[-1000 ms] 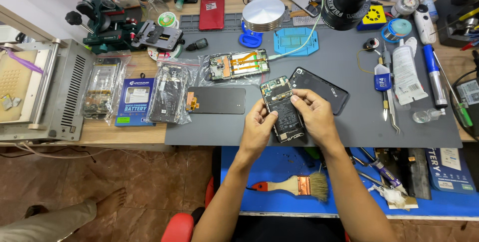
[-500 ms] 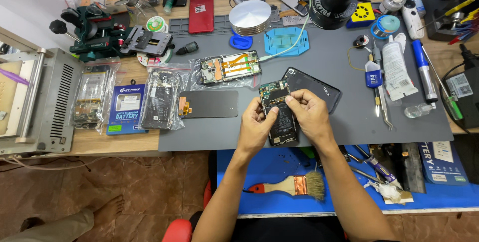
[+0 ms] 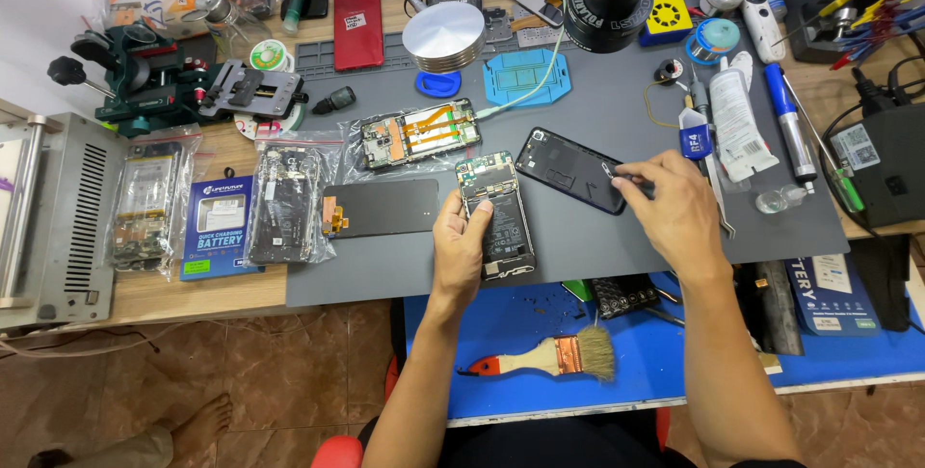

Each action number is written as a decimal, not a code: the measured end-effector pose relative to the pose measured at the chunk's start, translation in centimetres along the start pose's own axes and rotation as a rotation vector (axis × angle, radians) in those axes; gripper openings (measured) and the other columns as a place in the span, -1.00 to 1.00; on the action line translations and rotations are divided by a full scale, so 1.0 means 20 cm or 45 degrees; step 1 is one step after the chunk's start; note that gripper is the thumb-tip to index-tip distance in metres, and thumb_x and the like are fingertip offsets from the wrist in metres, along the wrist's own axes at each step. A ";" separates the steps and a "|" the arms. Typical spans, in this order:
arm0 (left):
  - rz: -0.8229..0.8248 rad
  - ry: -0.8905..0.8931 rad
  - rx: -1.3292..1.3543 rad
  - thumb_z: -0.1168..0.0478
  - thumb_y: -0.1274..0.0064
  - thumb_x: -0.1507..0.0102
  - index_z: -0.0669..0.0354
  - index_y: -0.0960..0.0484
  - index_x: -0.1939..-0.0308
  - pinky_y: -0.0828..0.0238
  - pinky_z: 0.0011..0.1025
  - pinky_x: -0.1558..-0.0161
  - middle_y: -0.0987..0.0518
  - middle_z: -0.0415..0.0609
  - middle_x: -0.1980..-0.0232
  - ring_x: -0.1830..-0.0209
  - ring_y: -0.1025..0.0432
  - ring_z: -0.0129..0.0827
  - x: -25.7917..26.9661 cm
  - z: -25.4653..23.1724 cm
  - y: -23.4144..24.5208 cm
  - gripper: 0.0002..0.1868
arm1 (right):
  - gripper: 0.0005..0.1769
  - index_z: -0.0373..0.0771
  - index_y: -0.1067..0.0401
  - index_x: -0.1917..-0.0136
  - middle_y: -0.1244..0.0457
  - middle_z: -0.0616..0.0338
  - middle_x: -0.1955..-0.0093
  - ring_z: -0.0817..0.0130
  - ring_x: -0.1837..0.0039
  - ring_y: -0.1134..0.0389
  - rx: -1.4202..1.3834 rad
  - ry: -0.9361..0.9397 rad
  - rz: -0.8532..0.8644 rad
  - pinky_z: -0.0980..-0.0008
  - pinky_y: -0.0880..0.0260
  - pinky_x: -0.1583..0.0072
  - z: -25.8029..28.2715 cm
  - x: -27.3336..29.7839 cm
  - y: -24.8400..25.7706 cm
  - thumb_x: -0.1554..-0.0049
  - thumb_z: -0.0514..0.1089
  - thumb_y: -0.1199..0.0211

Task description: The person handles a black smartphone battery, peels off a protective film, and places it on the workbench. They then pick up a disassembled smartphone, connect a ribbon cable to the motherboard, and reposition the device on the table.

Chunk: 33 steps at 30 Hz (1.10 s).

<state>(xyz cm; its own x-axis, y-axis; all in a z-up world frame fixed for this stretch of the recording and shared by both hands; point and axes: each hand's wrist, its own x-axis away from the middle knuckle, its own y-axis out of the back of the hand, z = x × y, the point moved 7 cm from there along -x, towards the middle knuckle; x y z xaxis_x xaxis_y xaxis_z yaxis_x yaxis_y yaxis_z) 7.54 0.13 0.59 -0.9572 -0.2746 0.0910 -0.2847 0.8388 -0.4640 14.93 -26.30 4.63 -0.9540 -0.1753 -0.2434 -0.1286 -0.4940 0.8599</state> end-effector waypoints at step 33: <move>0.111 0.071 0.187 0.38 0.08 -0.41 0.37 -0.37 -0.32 -0.73 -0.14 0.18 -0.70 0.52 0.12 0.19 -0.69 0.10 0.04 0.01 -0.10 -0.62 | -0.73 -0.20 -0.41 0.07 -0.18 0.24 0.37 0.36 0.25 -0.28 -0.973 -0.143 -0.159 0.32 -0.40 0.09 0.32 0.11 -0.26 -0.42 -0.08 0.00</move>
<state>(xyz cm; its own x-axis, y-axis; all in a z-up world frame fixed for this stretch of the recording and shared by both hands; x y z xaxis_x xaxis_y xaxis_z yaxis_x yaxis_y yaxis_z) 7.41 -1.86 1.50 -0.9805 -0.1740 0.0914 -0.1938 0.7796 -0.5955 11.77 -18.64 2.59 -0.9716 -0.0131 -0.2362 -0.0531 -0.9609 0.2717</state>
